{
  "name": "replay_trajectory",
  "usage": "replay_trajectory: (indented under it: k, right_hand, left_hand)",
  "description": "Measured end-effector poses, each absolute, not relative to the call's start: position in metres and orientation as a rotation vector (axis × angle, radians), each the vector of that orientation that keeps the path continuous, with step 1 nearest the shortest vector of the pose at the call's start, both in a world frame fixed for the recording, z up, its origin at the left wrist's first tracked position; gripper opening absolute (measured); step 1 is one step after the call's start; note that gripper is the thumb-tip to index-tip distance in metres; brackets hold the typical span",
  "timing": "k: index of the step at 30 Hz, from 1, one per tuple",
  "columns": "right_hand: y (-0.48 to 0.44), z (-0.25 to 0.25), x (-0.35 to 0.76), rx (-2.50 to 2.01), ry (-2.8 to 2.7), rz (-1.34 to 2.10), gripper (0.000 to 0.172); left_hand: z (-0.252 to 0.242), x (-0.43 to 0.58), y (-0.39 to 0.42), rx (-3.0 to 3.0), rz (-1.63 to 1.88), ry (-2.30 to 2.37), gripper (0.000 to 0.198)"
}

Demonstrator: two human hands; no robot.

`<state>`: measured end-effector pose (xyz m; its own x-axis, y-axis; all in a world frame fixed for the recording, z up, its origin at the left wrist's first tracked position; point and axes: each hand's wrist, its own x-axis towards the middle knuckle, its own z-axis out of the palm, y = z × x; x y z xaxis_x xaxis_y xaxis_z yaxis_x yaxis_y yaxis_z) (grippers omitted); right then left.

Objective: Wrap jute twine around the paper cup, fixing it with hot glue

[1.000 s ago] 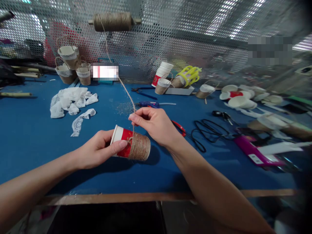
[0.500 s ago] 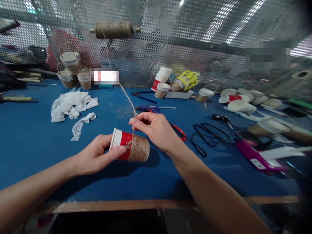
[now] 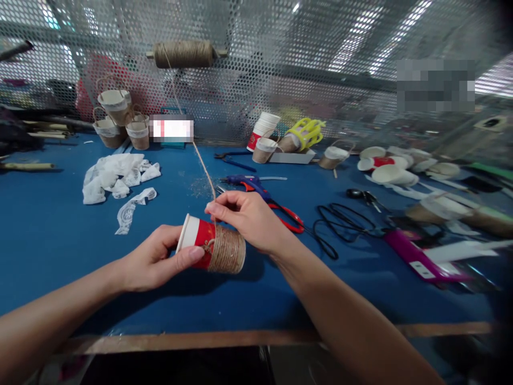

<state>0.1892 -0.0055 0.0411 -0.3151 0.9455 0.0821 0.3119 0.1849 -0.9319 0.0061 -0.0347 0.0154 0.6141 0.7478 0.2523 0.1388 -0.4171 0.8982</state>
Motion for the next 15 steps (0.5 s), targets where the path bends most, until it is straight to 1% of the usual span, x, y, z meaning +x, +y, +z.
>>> replay_trajectory:
  k: [4,10,15]
  right_hand:
    - [-0.0071,0.0409,0.1884,-1.204,-1.749,1.166,0.017]
    - [-0.0075,0.0401,0.1882,-1.203,-1.743,1.170,0.019]
    - [-0.0066,0.0397,0.1890,-1.220,-1.766,1.161,0.019]
  left_hand:
    - [0.0165,0.0050,-0.0350,1.916,0.821,0.721,0.021]
    - [0.0169,0.0039,-0.0352,1.941,0.849,0.718,0.019]
    - [0.0167,0.0043,-0.0353,1.928,0.837,0.743,0.021]
